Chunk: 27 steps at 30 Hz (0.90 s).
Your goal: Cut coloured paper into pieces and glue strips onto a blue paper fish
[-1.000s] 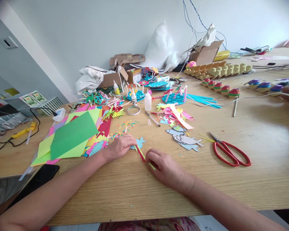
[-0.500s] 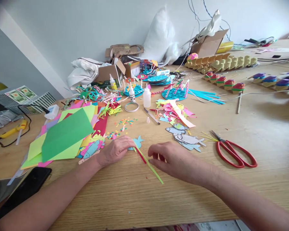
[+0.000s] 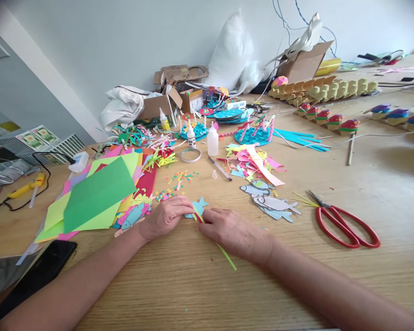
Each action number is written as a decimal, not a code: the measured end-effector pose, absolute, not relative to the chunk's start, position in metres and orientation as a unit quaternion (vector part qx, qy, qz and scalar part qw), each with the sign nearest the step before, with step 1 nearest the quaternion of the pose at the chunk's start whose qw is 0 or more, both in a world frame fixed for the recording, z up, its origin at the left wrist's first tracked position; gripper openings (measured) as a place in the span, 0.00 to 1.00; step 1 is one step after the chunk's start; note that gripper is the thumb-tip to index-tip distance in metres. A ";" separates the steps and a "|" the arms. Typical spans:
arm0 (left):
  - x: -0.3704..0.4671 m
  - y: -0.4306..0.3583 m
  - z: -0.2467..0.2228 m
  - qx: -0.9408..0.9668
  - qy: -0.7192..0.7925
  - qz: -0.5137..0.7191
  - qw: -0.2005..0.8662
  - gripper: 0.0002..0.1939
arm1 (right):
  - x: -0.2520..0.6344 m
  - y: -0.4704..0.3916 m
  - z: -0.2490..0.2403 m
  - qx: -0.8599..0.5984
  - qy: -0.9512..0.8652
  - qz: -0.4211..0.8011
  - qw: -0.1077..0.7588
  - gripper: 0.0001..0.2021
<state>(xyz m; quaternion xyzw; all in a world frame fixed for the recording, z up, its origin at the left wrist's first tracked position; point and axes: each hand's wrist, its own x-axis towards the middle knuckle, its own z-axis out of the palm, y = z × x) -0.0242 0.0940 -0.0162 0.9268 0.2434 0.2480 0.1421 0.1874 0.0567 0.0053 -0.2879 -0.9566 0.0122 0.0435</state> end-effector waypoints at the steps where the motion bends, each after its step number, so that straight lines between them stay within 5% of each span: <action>1: -0.025 0.094 -0.016 0.930 0.241 0.240 0.139 0.16 | 0.188 0.057 0.003 -0.286 -0.957 0.005 0.042 0.10; 27: -0.024 0.091 -0.015 0.970 0.197 0.142 0.018 0.15 | 0.190 0.057 -0.008 -0.367 -0.920 0.071 0.116 0.11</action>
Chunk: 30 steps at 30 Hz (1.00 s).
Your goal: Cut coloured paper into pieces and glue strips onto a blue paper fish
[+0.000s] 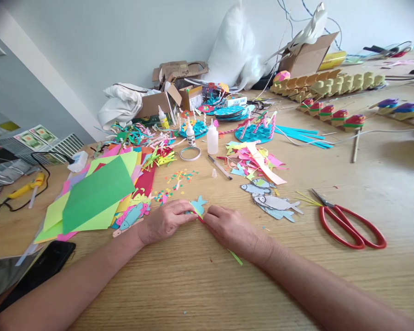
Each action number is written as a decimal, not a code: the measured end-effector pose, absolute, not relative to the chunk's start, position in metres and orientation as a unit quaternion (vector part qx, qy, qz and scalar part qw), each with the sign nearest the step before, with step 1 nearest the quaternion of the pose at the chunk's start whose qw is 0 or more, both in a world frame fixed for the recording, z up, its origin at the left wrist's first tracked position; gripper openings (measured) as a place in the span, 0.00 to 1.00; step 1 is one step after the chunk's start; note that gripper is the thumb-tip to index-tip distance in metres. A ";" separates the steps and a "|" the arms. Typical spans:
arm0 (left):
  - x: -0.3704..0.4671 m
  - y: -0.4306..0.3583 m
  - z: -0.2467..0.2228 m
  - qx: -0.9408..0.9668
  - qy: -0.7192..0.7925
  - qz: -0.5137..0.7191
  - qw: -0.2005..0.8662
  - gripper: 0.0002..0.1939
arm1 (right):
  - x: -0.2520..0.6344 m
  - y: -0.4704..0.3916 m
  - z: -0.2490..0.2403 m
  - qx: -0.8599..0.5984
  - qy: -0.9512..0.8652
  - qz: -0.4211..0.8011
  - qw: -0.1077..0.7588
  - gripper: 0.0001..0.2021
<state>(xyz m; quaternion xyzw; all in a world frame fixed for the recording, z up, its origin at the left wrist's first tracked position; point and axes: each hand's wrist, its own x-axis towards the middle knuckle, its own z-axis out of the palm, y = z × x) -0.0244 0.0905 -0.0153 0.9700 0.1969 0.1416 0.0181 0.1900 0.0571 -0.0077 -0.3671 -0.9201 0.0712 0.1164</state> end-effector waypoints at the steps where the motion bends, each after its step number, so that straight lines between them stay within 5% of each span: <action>1: -0.024 0.090 -0.016 0.970 0.195 0.143 0.014 0.15 | 0.190 0.057 -0.007 -0.368 -0.919 0.072 0.118 0.11; 19: -0.028 0.091 -0.020 0.976 0.169 0.133 -0.013 0.15 | 0.200 0.062 -0.005 -0.449 -0.829 0.185 0.277 0.07; 26: -0.029 0.090 -0.015 0.959 0.196 0.189 0.079 0.19 | 0.202 0.063 0.000 -0.509 -0.761 0.263 0.303 0.07; 30: -0.020 0.082 0.005 0.886 0.316 0.289 0.179 0.11 | 0.200 0.063 0.003 -0.503 -0.731 0.306 0.345 0.07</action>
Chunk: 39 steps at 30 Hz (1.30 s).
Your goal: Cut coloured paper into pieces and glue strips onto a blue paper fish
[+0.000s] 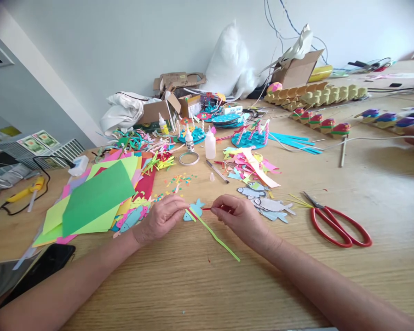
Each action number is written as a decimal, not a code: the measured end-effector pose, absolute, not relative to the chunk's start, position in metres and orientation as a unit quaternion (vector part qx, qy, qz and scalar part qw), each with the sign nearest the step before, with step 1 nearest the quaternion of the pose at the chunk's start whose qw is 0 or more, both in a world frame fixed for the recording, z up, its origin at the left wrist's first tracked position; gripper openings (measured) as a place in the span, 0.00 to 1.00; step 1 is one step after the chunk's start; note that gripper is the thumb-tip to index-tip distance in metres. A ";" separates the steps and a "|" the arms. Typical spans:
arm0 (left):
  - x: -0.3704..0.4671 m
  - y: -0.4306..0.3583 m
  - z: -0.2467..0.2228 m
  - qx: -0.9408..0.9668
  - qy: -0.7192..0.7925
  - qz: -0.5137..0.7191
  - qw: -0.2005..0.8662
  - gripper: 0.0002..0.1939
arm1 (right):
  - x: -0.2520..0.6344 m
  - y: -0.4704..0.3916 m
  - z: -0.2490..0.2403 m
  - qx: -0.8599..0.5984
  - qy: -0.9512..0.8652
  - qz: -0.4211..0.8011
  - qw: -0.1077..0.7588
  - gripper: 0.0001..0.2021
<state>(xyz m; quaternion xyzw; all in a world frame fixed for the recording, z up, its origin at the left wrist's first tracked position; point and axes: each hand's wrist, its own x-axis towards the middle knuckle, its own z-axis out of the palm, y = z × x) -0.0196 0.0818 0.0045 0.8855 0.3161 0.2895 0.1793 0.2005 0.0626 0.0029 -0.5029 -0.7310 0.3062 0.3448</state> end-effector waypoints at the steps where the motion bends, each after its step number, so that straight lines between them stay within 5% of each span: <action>1: -0.016 0.079 0.011 0.855 0.360 0.299 0.223 0.11 | 0.199 0.062 0.005 -0.493 -0.734 0.301 0.358 0.07; 7: 0.007 0.074 0.026 0.648 0.427 0.200 0.598 0.23 | 0.190 0.057 0.018 -0.410 -0.821 0.169 0.361 0.07; 12: 0.014 0.079 0.022 0.556 0.436 0.217 0.673 0.16 | 0.191 0.056 0.016 -0.367 -0.875 0.056 0.312 0.10; 30: 0.002 0.114 0.003 0.652 0.505 0.221 0.521 0.10 | 0.192 0.077 0.003 -0.323 -0.933 -0.062 0.148 0.11; 39: 0.002 0.120 0.003 0.760 0.529 0.182 0.330 0.06 | 0.188 0.076 -0.007 -0.311 -0.939 -0.089 0.120 0.09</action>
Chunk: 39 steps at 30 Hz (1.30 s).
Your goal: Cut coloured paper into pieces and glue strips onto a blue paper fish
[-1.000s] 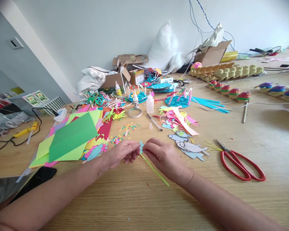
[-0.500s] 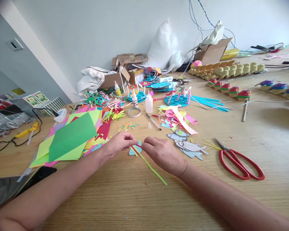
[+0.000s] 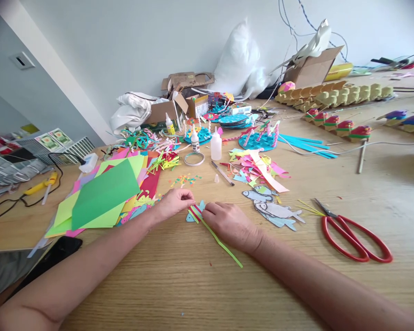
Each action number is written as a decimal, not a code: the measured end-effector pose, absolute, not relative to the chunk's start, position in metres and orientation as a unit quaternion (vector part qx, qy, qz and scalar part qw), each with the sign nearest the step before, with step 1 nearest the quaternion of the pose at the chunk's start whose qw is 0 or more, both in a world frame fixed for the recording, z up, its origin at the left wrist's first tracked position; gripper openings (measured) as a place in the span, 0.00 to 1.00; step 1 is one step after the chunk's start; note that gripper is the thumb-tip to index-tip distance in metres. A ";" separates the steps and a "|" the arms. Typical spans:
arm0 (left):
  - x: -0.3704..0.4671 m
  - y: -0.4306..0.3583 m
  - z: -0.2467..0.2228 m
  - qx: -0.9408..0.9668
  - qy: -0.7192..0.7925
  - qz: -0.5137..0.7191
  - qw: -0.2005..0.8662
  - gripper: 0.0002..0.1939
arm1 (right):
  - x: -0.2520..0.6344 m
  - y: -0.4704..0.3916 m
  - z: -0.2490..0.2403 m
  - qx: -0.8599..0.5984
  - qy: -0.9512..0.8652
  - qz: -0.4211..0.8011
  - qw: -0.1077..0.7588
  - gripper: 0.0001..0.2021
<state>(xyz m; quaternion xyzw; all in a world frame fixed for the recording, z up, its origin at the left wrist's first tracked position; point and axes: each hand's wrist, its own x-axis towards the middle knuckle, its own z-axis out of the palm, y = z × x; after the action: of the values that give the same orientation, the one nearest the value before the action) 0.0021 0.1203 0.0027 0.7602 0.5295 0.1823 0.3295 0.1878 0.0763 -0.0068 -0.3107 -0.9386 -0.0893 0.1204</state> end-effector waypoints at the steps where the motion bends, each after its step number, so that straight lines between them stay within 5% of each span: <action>1: 0.003 0.120 0.003 0.765 0.533 0.175 0.315 0.06 | 0.188 0.076 -0.007 -0.309 -0.939 -0.091 0.118 0.08; 39: 0.007 0.122 -0.005 0.812 0.524 0.139 0.214 0.04 | 0.183 0.070 -0.011 -0.296 -0.940 -0.148 0.086 0.05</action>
<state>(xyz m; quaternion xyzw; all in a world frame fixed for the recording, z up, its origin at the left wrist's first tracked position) 0.0069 0.1216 -0.0045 0.8124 0.5244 0.1392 0.2136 0.1826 0.0700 -0.0108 -0.2964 -0.9397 -0.1477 0.0856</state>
